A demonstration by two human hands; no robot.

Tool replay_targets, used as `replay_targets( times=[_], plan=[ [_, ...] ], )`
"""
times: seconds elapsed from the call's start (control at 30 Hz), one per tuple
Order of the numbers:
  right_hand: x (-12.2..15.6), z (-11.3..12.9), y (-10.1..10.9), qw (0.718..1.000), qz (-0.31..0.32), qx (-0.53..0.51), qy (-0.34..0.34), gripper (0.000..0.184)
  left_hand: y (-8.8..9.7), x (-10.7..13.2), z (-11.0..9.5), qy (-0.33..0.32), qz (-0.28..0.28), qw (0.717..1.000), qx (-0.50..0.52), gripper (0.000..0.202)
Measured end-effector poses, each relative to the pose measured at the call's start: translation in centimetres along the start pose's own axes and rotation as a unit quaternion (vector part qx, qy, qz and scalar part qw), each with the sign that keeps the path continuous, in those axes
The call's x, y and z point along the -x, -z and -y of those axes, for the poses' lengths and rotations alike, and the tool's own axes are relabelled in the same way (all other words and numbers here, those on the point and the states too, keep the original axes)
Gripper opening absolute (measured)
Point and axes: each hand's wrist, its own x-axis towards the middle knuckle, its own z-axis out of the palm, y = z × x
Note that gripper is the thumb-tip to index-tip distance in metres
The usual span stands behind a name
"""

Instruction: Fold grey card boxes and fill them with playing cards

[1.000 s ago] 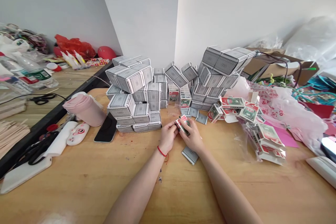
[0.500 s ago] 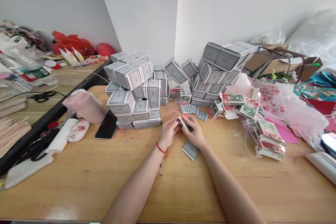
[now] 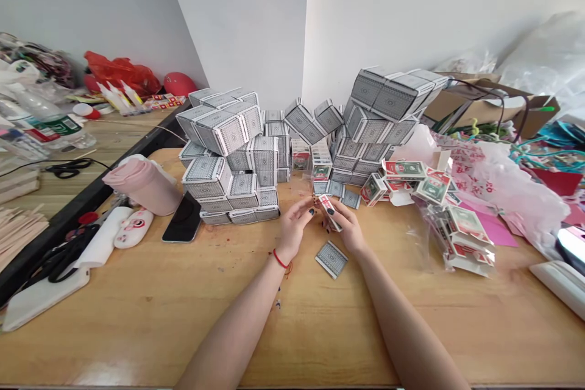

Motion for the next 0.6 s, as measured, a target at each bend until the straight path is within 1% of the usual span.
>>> replay_targets(
  times=[0.1, 0.17, 0.33, 0.47, 0.6],
  plan=[
    [0.10, 0.06, 0.32, 0.998, 0.028, -0.058, -0.020, 0.040, -0.20, 0.22, -0.48, -0.054, 0.017, 0.996, -0.074, 0.036],
    [0.14, 0.03, 0.39, 0.996, 0.039, -0.069, -0.032, 0.039, -0.34, 0.27, -0.49, -0.066, 0.028, 0.994, -0.088, 0.033],
    [0.18, 0.14, 0.46, 0.993, 0.053, -0.083, -0.060, 0.036, -0.41, 0.21, -0.02, -0.038, 0.032, 0.998, -0.046, 0.030],
    [0.23, 0.37, 0.67, 0.990, 0.061, -0.096, -0.082, 0.035, -0.38, 0.22, -0.06, -0.034, 0.047, 0.997, -0.042, 0.030],
    [0.23, 0.54, 0.79, 0.987, 0.078, -0.107, -0.085, 0.035, -0.46, 0.25, -0.10, -0.031, 0.040, 0.998, -0.038, 0.029]
  ],
)
